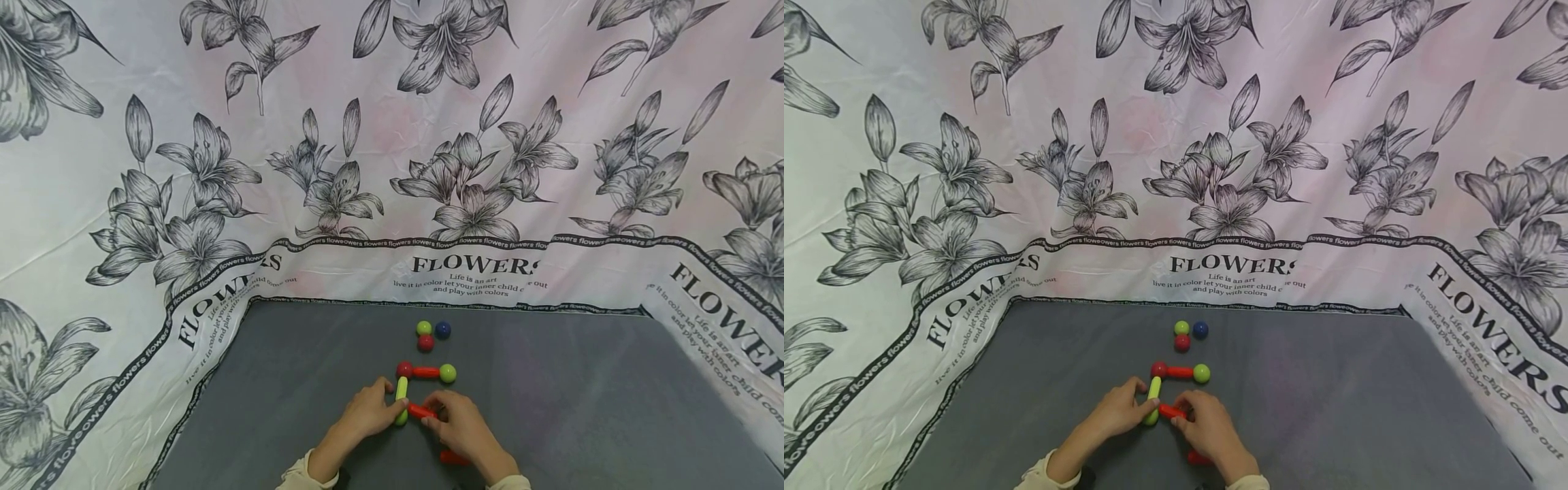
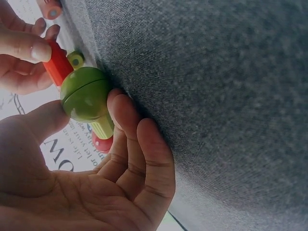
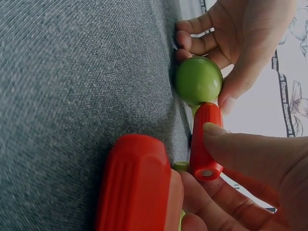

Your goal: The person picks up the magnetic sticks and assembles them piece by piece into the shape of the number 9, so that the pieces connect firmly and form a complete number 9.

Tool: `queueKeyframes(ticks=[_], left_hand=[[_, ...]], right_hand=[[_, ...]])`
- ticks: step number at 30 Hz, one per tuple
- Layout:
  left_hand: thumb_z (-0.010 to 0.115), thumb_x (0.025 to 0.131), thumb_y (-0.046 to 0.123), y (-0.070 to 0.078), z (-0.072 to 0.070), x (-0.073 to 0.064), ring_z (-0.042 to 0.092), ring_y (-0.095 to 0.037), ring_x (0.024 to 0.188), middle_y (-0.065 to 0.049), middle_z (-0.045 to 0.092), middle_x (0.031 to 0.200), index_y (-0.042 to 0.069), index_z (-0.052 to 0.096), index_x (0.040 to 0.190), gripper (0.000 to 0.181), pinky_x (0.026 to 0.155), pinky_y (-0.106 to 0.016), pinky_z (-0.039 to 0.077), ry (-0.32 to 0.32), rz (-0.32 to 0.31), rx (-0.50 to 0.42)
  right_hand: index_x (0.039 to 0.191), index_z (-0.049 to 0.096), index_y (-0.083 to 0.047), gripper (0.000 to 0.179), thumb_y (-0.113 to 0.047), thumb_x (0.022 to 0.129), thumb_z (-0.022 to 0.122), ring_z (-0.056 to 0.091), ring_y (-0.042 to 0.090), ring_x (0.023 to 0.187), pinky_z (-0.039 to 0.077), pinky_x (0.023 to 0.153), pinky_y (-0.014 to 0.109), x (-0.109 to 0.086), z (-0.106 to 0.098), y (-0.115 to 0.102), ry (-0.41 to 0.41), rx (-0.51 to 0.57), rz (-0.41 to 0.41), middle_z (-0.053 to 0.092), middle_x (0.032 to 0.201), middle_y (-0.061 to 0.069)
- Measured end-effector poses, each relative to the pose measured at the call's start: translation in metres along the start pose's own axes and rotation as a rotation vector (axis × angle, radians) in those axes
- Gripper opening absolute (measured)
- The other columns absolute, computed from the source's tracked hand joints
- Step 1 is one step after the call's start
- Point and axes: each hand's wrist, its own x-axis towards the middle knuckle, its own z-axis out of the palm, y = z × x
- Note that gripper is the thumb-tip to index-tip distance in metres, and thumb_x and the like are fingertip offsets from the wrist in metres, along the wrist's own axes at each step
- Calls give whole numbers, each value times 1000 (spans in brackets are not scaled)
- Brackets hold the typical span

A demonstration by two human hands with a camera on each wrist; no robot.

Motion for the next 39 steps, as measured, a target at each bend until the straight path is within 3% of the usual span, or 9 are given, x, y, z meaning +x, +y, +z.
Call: queueKeyframes(ticks=[9, 19, 39], left_hand=[[68, 93, 42, 1, -1, 0, 57, -20, 74, -6, 65, 83, 4, 60, 116, 45, 67, -42, 45, 3, 4, -1], [67, 93, 41, 2, -1, -1, 57, -20, 74, -8, 67, 84, 4, 61, 115, 44, 66, -42, 45, 18, 19, 11], [66, 94, 41, 0, 1, -1, 55, -19, 73, -7, 67, 84, 5, 61, 115, 42, 65, -41, 44, 0, 26, 0]], right_hand=[[103, 70, -9, 17, -15, 88, 77, 56, 2, 58, 46, 56, 21, -1, 0, -1, 16, -30, -24, 69, 98, 5], [99, 71, -12, 15, -18, 86, 78, 50, 0, 66, 42, 59, 22, -3, -3, -3, 25, -90, -57, 68, 93, 1], [98, 71, -14, 14, -16, 87, 77, 51, 1, 70, 43, 63, 22, -1, -1, -1, -1, -131, -43, 68, 94, -2]])
